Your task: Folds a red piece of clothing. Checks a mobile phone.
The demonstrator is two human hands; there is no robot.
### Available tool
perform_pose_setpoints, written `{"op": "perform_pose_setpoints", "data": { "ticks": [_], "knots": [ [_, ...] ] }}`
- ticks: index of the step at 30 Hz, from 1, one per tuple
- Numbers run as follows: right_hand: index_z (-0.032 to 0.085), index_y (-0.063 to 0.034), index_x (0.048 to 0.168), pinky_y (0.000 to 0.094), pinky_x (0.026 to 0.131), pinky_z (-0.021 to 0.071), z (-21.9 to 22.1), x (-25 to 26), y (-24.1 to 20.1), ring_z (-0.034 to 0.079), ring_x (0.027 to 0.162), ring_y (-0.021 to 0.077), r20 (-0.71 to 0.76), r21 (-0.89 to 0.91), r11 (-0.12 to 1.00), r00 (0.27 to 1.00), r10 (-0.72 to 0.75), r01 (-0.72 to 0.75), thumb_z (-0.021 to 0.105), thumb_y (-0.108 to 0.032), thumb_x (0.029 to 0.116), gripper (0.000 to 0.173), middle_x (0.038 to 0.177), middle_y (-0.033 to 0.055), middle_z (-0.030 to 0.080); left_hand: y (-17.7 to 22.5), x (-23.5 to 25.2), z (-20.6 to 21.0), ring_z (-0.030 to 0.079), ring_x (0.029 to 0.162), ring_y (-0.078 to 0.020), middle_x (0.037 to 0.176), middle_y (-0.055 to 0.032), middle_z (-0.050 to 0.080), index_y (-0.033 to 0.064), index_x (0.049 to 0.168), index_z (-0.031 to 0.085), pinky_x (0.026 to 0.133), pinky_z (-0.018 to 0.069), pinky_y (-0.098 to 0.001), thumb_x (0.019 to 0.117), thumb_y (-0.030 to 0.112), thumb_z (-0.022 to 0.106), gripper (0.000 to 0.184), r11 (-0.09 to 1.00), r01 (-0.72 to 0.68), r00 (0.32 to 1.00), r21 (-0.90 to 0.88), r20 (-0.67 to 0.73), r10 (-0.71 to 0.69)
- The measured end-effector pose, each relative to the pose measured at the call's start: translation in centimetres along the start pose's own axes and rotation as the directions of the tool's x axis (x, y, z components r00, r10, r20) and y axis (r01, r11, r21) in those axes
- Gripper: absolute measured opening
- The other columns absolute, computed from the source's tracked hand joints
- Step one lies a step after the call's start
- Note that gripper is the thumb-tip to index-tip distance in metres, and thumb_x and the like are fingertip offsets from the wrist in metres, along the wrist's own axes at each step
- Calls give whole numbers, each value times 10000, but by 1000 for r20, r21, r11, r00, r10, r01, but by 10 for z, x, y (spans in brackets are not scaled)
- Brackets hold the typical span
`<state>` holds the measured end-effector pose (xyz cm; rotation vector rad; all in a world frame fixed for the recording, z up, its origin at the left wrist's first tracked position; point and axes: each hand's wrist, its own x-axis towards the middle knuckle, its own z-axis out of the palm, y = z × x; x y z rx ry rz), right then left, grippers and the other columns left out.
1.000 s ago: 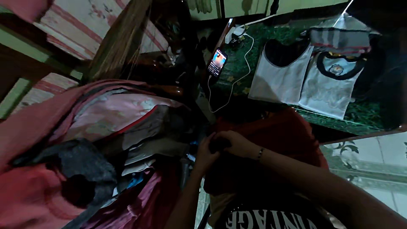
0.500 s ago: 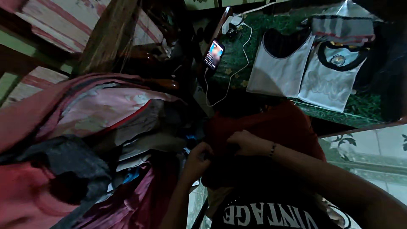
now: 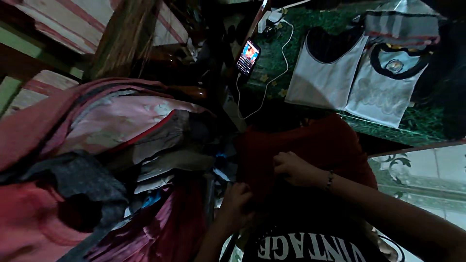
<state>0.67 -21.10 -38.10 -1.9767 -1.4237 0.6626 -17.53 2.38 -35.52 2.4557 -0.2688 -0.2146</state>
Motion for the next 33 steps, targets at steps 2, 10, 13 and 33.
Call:
{"op": "perform_pose_setpoints", "data": {
  "ticks": [2, 10, 13, 33],
  "knots": [
    [765, -90, 1001, 646, 949, 426, -2, -6, 2, 573, 1137, 404, 0, -27, 1000, 1000, -1, 1, 619, -10, 885, 204, 1152, 168, 651, -1, 0, -2, 651, 1078, -320, 1086, -101, 713, 110, 968, 766, 917, 492, -615, 818, 481, 798, 401, 1000, -3, 999, 4, 47, 2],
    [765, -118, 1000, 592, 1008, 451, -37, -42, 33, 585, 1201, 331, -292, -21, 992, 950, 115, -126, 622, -122, 918, 165, 1200, 108, 674, -10, 45, -34, 676, 1032, -265, 1067, -110, 717, 65, 1102, 749, 938, 538, -510, 989, 346, 627, 326, 992, 127, 983, -23, -130, -129],
    [763, -96, 1042, 572, 1027, 459, -56, -62, 56, 593, 1213, 327, -432, -39, 966, 876, 215, -256, 592, -129, 955, 194, 1194, 117, 686, -14, 74, -40, 670, 1071, -275, 1125, -148, 703, 29, 1144, 730, 952, 544, -474, 993, 289, 631, 316, 992, 125, 968, -10, -217, -124],
    [751, -147, 1014, 652, 1088, 376, -50, -57, 109, 631, 1210, 305, -614, -156, 879, 742, 271, -450, 563, -348, 954, 281, 1139, 55, 730, -107, 356, -132, 500, 1339, -407, 1472, -271, 471, 29, 1513, 435, 1092, 444, -557, 960, 268, 703, 659, 953, 291, 877, 80, -420, -233]
  ]
}}
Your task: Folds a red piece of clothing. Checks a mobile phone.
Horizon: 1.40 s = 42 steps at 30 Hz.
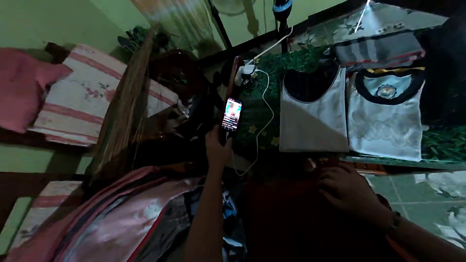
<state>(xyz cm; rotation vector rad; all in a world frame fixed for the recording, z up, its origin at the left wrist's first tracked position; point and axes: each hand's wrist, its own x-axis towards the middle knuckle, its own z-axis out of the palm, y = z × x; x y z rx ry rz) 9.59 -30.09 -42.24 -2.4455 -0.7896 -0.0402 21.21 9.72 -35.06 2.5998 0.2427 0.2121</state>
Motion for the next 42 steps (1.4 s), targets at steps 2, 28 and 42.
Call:
{"op": "perform_pose_setpoints", "data": {
  "ticks": [2, 28, 42],
  "knots": [
    [753, -153, 992, 633, 1076, 397, 3, 0, 1, 638, 1197, 288, -35, 9, 1000, 999, -3, 3, 550, -353, 958, 287, 1124, 40, 734, -12, 24, 9, 480, 1363, -407, 1512, -277, 425, 29, 1556, 355, 1105, 432, -558, 954, 284, 713, 745, 997, 52, 998, -62, 23, -50],
    [748, -201, 964, 593, 1088, 405, 11, 5, 1, 638, 1196, 236, -76, 63, 998, 997, 2, 3, 504, -339, 976, 280, 1067, -25, 741, -33, 74, 60, 501, 1335, -385, 1434, -290, 496, -11, 1534, 379, 1122, 416, -511, 826, 181, 831, 861, 987, 142, 988, -68, -45, -145],
    [747, -204, 959, 586, 1092, 404, 11, 6, 1, 637, 1194, 219, -88, 84, 996, 996, 1, 6, 498, -339, 976, 283, 1067, -34, 740, -47, 104, 36, 385, 1430, -401, 1568, -236, 363, 110, 1514, 484, 1127, 394, -575, 902, 171, 695, 650, 975, -217, 973, 45, 84, 213]
  ]
}}
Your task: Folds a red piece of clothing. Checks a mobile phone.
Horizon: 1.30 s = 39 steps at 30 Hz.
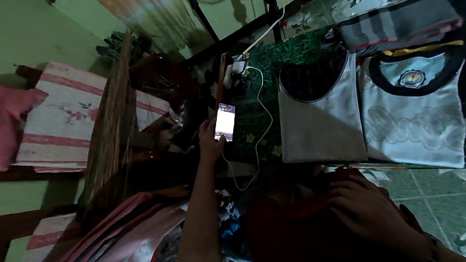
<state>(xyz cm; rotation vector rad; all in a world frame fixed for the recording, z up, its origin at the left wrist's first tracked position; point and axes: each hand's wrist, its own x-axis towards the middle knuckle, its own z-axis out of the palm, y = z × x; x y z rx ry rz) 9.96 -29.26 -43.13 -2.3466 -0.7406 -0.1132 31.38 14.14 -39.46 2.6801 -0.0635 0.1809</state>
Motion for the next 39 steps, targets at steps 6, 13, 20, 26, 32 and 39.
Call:
{"op": "perform_pose_setpoints", "data": {
  "ticks": [6, 13, 20, 26, 32, 39],
  "knots": [
    [742, -209, 949, 574, 1100, 398, 0, 0, 0, 635, 1194, 213, -9, -5, 1000, 1000, 2, -2, 498, -341, 977, 279, 1053, -42, 738, -5, 7, -8, 384, 1428, -434, 1537, -262, 401, 73, 1227, 683, 1131, 369, -605, 903, 126, 660, 329, 980, -132, 991, 148, 19, 131],
    [749, -205, 956, 582, 1094, 403, 0, 1, -2, 641, 1189, 214, -4, -5, 1000, 1000, 8, -8, 498, -338, 983, 285, 1055, -41, 741, -7, 14, -10, 247, 1498, -472, 1642, -230, 257, 246, 1436, 595, 1149, 263, -690, 917, 147, 638, 531, 943, -152, 985, 295, 129, 118],
    [748, -217, 954, 573, 1100, 399, 2, 0, -1, 632, 1201, 206, -7, -8, 1000, 1000, 12, -12, 504, -345, 974, 276, 1062, -51, 738, 0, 11, -17, 323, 1474, -437, 1512, -196, 489, 45, 937, 751, 1180, 245, -649, 948, 234, 560, 270, 939, -216, 976, 268, 59, 208],
    [747, -214, 956, 577, 1099, 399, 2, 1, -2, 630, 1208, 212, -1, -5, 1000, 1000, 14, -14, 496, -348, 977, 285, 1069, -46, 739, 6, 12, -29, 570, 1153, -422, 1159, -231, 656, -45, 825, 707, 1005, 430, -581, 951, 153, 537, 290, 952, -256, 951, 170, -133, 279],
    [746, -212, 954, 574, 1100, 401, 2, 1, -1, 631, 1206, 209, 9, -14, 1000, 1000, 13, -13, 502, -343, 974, 277, 1065, -48, 738, 7, 24, -24, 394, 1400, -470, 1519, -240, 435, 173, 1363, 651, 1082, 348, -675, 955, 172, 539, 423, 939, -158, 987, 305, 81, 140],
    [741, -209, 940, 569, 1092, 408, 2, 2, -2, 639, 1190, 211, -14, -17, 1000, 1000, 3, -3, 496, -342, 975, 281, 1044, -42, 740, 17, 43, -11, 188, 1509, -493, 1642, -190, 283, 321, 1491, 529, 1124, 124, -782, 953, 298, 601, 543, 875, -145, 982, 462, 175, 70]
  ]
}}
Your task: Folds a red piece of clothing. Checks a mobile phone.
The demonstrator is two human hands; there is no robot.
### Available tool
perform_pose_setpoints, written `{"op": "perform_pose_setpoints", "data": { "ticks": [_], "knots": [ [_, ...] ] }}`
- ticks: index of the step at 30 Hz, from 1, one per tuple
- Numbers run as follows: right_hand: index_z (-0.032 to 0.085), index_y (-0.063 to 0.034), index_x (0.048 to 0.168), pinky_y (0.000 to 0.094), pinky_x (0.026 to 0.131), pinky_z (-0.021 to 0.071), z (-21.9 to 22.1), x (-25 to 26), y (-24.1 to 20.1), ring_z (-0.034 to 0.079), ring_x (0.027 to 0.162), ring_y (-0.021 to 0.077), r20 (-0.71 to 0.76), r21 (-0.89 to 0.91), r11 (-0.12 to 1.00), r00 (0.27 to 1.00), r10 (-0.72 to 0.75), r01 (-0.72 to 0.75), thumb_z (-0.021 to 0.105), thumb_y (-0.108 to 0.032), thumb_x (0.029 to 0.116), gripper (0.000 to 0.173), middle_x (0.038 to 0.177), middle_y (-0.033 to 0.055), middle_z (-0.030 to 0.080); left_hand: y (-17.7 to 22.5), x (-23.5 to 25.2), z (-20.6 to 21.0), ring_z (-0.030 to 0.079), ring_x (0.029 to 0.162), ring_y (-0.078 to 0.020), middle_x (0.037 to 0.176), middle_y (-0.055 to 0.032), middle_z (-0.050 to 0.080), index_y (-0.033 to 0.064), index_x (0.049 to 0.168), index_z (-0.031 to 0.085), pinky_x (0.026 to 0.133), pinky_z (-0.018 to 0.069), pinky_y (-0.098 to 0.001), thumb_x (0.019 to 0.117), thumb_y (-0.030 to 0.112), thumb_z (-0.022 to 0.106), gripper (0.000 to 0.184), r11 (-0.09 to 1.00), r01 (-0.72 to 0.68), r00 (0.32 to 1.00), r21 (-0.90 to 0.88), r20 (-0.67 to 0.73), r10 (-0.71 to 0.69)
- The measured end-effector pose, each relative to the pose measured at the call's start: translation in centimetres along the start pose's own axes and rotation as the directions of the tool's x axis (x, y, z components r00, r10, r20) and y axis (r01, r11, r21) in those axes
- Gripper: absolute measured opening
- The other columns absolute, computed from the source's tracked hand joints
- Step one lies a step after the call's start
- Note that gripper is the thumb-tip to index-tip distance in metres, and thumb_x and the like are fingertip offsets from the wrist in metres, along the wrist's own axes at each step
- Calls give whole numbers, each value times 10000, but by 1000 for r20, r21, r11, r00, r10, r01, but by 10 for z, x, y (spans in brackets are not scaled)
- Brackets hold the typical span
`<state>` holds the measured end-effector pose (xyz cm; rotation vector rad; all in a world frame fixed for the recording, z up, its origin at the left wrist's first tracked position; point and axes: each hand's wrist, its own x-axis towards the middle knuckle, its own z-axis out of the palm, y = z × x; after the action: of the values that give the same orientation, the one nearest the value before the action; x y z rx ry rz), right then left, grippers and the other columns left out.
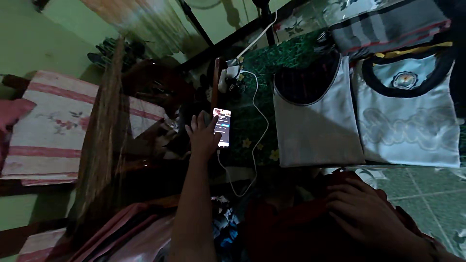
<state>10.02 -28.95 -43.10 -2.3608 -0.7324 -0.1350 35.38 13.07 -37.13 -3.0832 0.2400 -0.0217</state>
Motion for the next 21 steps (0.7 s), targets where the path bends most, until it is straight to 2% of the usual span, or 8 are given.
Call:
{"op": "perform_pose_setpoints", "data": {
  "ticks": [4, 8, 10, 12, 15, 17, 20, 21],
  "knots": [
    [738, -210, 945, 564, 1093, 411, 0, 0, 0, 636, 1195, 214, 5, 1, 1000, 1000, 10, -10, 503, -344, 974, 272, 1047, -42, 737, 6, 13, 0, 144, 1522, -495, 1660, -172, 256, 337, 1500, 510, 1117, 87, -802, 954, 354, 632, 560, 997, 47, 998, 61, 37, -49],
    [734, -211, 954, 567, 1105, 401, 0, -1, 0, 627, 1211, 209, 14, 11, 1000, 1000, 18, -18, 503, -336, 979, 264, 1059, -43, 736, 10, 15, 0, 146, 1525, -486, 1661, -150, 265, 321, 1472, 542, 1118, 86, -804, 964, 390, 593, 515, 992, 86, 995, 97, 41, -90],
    [732, -210, 953, 570, 1102, 403, -1, 0, -1, 629, 1207, 209, 13, 12, 1000, 1000, 18, -18, 501, -338, 979, 265, 1060, -43, 734, 13, 13, -3, 115, 1535, -478, 1671, -146, 243, 328, 1513, 493, 1124, 53, -801, 958, 369, 604, 567, 994, 95, 995, 52, 16, -96],
    [741, -202, 946, 582, 1085, 415, -2, 1, -2, 642, 1190, 225, 7, 7, 1000, 1000, 13, -13, 509, -336, 969, 269, 1052, -29, 741, 20, 3, -11, 119, 1531, -493, 1664, -171, 249, 298, 1532, 474, 1124, 59, -802, 965, 329, 584, 579, 996, 84, 993, -16, -77, -85],
    [740, -202, 950, 580, 1084, 415, -3, 0, -3, 638, 1192, 223, 15, -3, 1000, 1000, 10, -10, 506, -343, 972, 274, 1059, -30, 739, 34, -23, -23, 176, 1522, -480, 1655, -190, 260, 245, 1531, 477, 1144, 124, -767, 995, 295, 511, 539, 990, 42, 964, -138, -255, -77],
    [736, -198, 948, 577, 1087, 408, -4, 0, -2, 637, 1191, 221, 11, 5, 1000, 1000, 7, -7, 505, -338, 973, 272, 1059, -32, 737, 50, -52, -35, 199, 1526, -441, 1658, -201, 243, 182, 1544, 452, 1194, 183, -669, 1011, 312, 452, 549, 970, 6, 947, -244, -310, -84],
    [736, -193, 944, 578, 1091, 409, -4, 0, -3, 639, 1188, 213, 5, 9, 1000, 1000, 3, -3, 512, -331, 971, 264, 1056, -31, 736, 75, -105, -41, 228, 1521, -403, 1640, -200, 271, 118, 1522, 470, 1193, 277, -602, 982, 252, 561, 563, 904, -4, 946, -427, -296, -135],
    [737, -193, 950, 579, 1092, 409, -4, -1, -3, 637, 1192, 213, 9, 12, 1000, 1000, 2, -2, 515, -333, 972, 262, 1061, -30, 735, 84, -125, -41, 289, 1498, -380, 1611, -201, 328, 85, 1490, 505, 1176, 330, -563, 975, 224, 579, 538, 873, -16, 949, -488, -283, -140]
  ]
}}
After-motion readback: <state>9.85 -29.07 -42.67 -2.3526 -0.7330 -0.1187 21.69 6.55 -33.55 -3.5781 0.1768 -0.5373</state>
